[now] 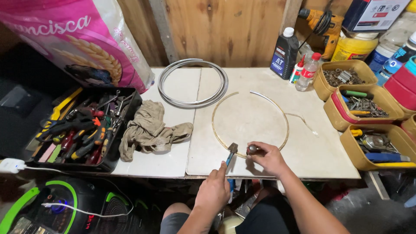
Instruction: The person uses a hammer and a small tool to tap and shape a circular metal hoop on a workbench. They repeatedly adjust the hoop, tap it with the hammer, and wipe the surface with a cloth while working.
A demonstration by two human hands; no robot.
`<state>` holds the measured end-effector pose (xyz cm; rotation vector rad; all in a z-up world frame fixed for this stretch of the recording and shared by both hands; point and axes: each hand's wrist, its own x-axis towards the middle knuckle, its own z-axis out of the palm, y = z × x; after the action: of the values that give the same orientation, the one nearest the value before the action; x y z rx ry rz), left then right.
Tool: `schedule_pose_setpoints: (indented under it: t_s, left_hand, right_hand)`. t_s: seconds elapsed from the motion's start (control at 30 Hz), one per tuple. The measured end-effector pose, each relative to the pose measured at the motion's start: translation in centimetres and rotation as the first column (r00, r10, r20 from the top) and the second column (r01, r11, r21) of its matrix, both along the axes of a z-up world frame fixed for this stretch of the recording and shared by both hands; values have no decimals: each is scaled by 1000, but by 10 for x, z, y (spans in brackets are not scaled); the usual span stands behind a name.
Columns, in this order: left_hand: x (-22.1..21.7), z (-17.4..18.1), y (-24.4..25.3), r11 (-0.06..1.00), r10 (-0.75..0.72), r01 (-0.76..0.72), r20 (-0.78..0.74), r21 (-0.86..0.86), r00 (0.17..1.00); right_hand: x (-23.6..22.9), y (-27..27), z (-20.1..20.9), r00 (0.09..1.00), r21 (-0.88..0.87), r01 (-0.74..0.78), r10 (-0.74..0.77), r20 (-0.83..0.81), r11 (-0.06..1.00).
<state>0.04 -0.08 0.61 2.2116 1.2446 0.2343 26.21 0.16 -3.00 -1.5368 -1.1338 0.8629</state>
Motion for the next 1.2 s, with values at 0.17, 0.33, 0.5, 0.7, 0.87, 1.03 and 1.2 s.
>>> schedule_pose_setpoints:
  t_s: [0.17,0.33,0.5,0.7,0.87,1.03,1.2]
  left_hand:
    - [-1,45,-1,998,15,-12,50,-55,999]
    - [-1,79,-23,939,-96,-45,383,342,919]
    - [9,55,-27,882,-260,135,229,451,938]
    - [11,93,-41,899,-256,82,364,431,896]
    - [7,90,-34,843,-335,60,433,535,837]
    - [7,52,-13,960,-197,116,319,256,927]
    - [-21,115,-18,967,214,-198,89,-161,973]
  right_hand:
    - [3,1,-1,997,-78,-2,-4,-77,997]
    - [2,-2,0,987,-102,-16,-1,-162,995]
    - [15,3,-23,969,48,-109,117,-220,993]
    - [12,-1,-20,982,152,-155,169,-85,976]
    - [9,-1,-19,980,15,-51,53,-190,999]
    - [13,9,-30,967,11,-70,70,-246,997]
    - [9,4,-21,973,8,50,-47,-225,999]
